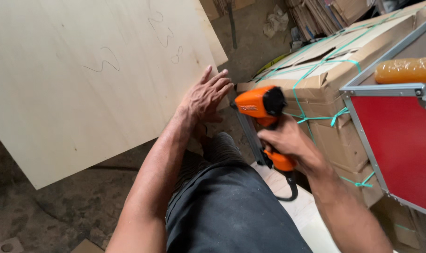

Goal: The person uses an orange pneumatic nail gun to fasten wooden panels together, forming a box-like structure. They repeatedly position the panels, drive nails along the edges, and reposition the assembly to access different sides.

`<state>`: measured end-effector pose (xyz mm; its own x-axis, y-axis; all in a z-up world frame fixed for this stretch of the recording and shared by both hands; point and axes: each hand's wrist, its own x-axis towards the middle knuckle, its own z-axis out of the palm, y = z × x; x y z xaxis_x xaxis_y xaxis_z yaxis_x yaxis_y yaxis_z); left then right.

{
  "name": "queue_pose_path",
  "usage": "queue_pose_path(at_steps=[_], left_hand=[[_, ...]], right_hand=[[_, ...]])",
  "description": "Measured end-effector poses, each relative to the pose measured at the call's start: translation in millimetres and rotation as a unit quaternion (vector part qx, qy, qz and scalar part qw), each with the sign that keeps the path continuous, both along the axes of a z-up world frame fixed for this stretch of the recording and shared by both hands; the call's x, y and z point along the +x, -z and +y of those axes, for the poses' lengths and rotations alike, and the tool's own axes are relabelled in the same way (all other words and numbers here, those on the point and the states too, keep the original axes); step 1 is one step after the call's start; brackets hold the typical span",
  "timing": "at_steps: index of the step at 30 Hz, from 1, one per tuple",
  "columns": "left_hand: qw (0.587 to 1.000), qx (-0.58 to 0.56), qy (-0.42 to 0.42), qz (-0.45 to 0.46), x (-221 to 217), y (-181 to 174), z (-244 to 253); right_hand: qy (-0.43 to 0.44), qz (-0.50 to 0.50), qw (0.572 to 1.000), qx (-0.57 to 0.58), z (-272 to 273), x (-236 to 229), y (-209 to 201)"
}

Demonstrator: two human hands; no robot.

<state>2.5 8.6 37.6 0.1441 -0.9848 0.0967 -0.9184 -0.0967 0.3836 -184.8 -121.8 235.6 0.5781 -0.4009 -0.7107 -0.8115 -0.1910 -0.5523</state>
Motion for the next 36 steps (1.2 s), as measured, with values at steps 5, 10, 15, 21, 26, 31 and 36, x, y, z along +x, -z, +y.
queue_pose_path(at_steps=[5, 10, 15, 21, 26, 31, 36], left_hand=[[0.976, 0.057, -0.204, 0.041, -27, -38, -15], [0.944, 0.091, -0.303, 0.091, -46, -37, -19], [0.979, 0.022, -0.191, 0.065, -74, -37, 40], [0.995, 0.037, -0.059, 0.07, -96, -11, 172], [0.972, 0.142, -0.185, 0.041, -68, -30, 316], [0.948, 0.063, -0.307, -0.06, -66, -5, 394], [0.945, 0.021, -0.325, -0.025, -50, -24, 403]], right_hand=[[0.086, -0.023, 0.994, -0.064, -3, -54, 14], [0.16, -0.042, 0.985, -0.058, -17, -90, 25], [0.249, -0.081, 0.965, -0.003, -16, -126, 49], [0.212, -0.066, 0.975, -0.028, 19, -102, 34], [0.088, -0.03, 0.995, -0.037, 49, -91, 29], [0.086, -0.122, 0.988, 0.026, 66, -96, 43], [0.101, -0.061, 0.992, 0.054, 77, -87, 25]])
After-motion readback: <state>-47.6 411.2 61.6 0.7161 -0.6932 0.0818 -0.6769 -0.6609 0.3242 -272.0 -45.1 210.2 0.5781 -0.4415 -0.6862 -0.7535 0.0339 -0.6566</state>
